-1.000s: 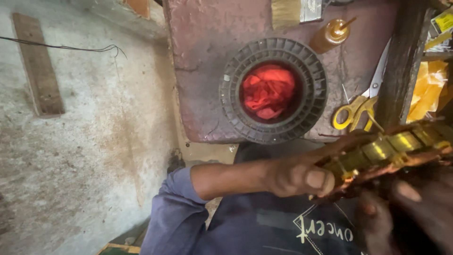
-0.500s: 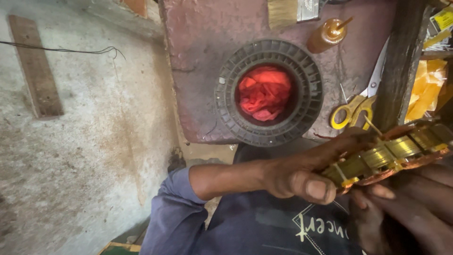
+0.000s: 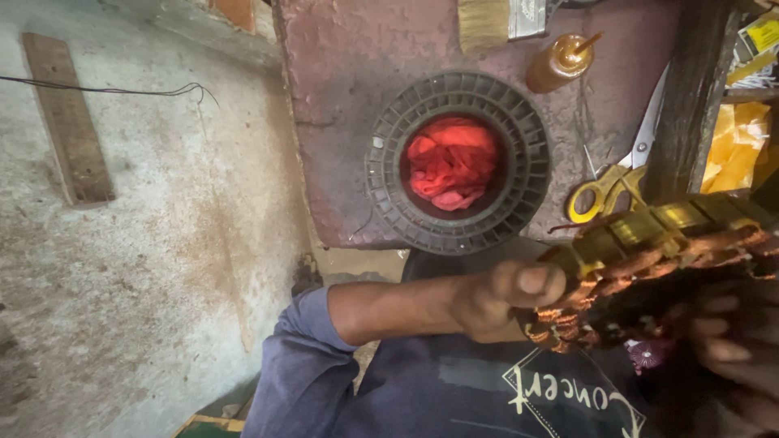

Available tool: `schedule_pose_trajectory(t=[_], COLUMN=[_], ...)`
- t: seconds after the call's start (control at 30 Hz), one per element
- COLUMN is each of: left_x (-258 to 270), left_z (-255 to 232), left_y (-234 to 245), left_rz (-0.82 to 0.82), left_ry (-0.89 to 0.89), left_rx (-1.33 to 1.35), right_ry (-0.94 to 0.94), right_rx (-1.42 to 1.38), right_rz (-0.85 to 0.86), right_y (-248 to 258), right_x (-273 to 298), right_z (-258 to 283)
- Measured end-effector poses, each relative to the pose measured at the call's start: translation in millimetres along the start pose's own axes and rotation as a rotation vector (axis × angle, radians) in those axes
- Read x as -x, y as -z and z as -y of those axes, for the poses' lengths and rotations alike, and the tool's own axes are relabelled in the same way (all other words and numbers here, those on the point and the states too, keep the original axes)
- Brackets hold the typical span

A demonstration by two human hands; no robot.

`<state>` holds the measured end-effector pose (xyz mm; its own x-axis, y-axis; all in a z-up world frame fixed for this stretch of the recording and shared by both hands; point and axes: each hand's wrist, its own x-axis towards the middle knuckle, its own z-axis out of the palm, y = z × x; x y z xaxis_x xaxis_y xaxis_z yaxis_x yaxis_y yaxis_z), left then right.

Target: The person works on a circular electrical motor stator, using scissors to cut wires and a brush to apply a substance to the copper windings. They manipulate the stator and wires with their hands, occasionally using tools from the workbench.

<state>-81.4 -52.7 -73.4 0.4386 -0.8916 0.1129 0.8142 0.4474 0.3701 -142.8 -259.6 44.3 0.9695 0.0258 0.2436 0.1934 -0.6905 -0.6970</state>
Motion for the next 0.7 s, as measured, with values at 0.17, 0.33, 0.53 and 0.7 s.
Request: schedule_pose_trajectory(t=[0.17,0.33,0.53,0.7], left_x=[-3.5,-18.3,-50.4,-37.6], left_z=[1.6,-16.4,-37.7,-43.1], left_y=[-1.8,-17.1,-52.7,-44.8], left_rz=[-0.006,0.013,0.028,-0.004], left_ry=[-0.013,-0.085,-0.321,-0.206], left_rx=[0.047,0.109,0.27,0.21], right_ry=[-0.034,-0.063,-0.082,-0.092], right_rx=[-0.008,-0.005,0.0,-0.008], right_rz=[-0.008,-0.011,-0.015,-0.028], right_y=[0.8,-1.3,-0.9,-4.2], right_x=[7.6,8.5,9.2,11.8], right_z=[-6.9,-8.6,-0.6,5.5])
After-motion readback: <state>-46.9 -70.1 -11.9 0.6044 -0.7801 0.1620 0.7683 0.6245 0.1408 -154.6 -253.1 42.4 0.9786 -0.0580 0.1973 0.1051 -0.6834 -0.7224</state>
